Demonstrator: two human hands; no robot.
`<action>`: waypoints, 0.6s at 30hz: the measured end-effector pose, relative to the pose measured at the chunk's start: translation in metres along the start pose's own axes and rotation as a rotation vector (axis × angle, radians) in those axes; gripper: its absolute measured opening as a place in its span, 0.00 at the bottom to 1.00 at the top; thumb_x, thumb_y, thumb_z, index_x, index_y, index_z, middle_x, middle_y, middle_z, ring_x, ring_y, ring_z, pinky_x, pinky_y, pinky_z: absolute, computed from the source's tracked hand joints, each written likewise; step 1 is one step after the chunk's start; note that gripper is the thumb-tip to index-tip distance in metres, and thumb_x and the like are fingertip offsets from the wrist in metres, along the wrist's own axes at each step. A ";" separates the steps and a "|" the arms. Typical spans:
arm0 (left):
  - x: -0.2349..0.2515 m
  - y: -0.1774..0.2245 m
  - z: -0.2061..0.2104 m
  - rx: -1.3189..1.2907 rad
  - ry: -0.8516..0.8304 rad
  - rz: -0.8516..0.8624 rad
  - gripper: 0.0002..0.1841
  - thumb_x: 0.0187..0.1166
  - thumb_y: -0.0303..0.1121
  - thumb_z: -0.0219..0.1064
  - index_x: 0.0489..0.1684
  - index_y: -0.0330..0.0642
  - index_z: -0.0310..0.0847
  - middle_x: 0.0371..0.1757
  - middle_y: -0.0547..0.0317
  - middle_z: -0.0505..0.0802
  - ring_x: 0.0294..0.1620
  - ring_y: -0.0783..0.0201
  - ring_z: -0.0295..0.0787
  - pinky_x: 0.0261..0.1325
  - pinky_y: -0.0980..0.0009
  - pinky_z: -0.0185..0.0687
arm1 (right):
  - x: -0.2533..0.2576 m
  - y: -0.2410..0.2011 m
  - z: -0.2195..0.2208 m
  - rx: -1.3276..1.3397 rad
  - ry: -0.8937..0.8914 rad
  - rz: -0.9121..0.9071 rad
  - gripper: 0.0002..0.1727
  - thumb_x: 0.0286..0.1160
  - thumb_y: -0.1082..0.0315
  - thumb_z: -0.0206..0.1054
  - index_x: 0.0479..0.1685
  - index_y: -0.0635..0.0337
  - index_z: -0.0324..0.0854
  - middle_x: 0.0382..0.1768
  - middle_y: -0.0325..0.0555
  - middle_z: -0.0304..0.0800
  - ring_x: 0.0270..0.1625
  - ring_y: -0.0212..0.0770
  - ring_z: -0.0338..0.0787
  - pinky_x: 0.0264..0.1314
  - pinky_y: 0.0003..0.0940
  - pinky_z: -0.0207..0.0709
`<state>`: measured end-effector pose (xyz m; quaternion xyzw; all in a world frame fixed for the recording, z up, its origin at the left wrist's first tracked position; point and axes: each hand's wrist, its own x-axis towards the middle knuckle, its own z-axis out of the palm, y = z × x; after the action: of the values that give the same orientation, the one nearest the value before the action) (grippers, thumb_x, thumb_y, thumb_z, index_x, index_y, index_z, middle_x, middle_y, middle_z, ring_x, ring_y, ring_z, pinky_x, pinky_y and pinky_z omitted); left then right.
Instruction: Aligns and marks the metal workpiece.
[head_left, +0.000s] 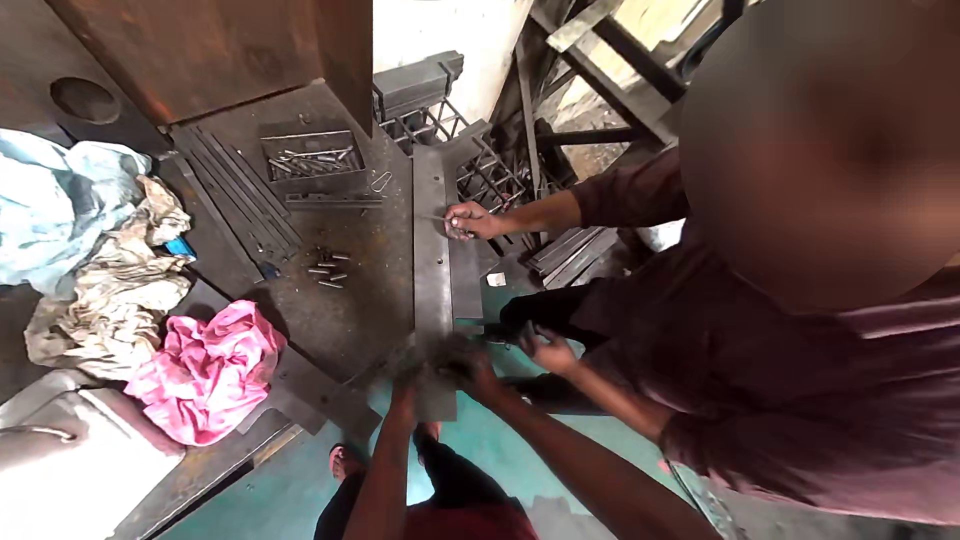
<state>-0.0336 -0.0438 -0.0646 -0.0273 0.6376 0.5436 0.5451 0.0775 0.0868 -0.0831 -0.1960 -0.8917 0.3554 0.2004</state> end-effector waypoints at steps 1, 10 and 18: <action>0.000 0.001 0.000 -0.006 -0.004 -0.010 0.21 0.90 0.41 0.58 0.72 0.35 0.76 0.65 0.41 0.87 0.62 0.51 0.83 0.66 0.52 0.78 | 0.001 -0.002 0.001 -0.036 0.007 0.033 0.08 0.62 0.69 0.79 0.32 0.67 0.92 0.43 0.59 0.95 0.54 0.61 0.93 0.64 0.63 0.81; 0.005 -0.004 0.000 -0.021 -0.023 -0.010 0.21 0.91 0.41 0.56 0.72 0.36 0.76 0.61 0.42 0.88 0.57 0.53 0.85 0.62 0.53 0.81 | 0.003 -0.003 -0.003 0.018 0.015 0.063 0.11 0.62 0.70 0.79 0.38 0.70 0.91 0.43 0.61 0.93 0.49 0.58 0.93 0.58 0.57 0.85; -0.003 0.003 0.003 0.010 0.018 0.024 0.20 0.92 0.38 0.56 0.70 0.32 0.76 0.64 0.40 0.86 0.60 0.54 0.82 0.65 0.54 0.77 | 0.002 0.003 -0.003 -0.028 0.041 0.015 0.14 0.70 0.64 0.74 0.33 0.71 0.90 0.37 0.60 0.92 0.42 0.56 0.93 0.49 0.54 0.86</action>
<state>-0.0319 -0.0418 -0.0596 -0.0217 0.6455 0.5466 0.5329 0.0776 0.0917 -0.0824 -0.2128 -0.8907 0.3404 0.2133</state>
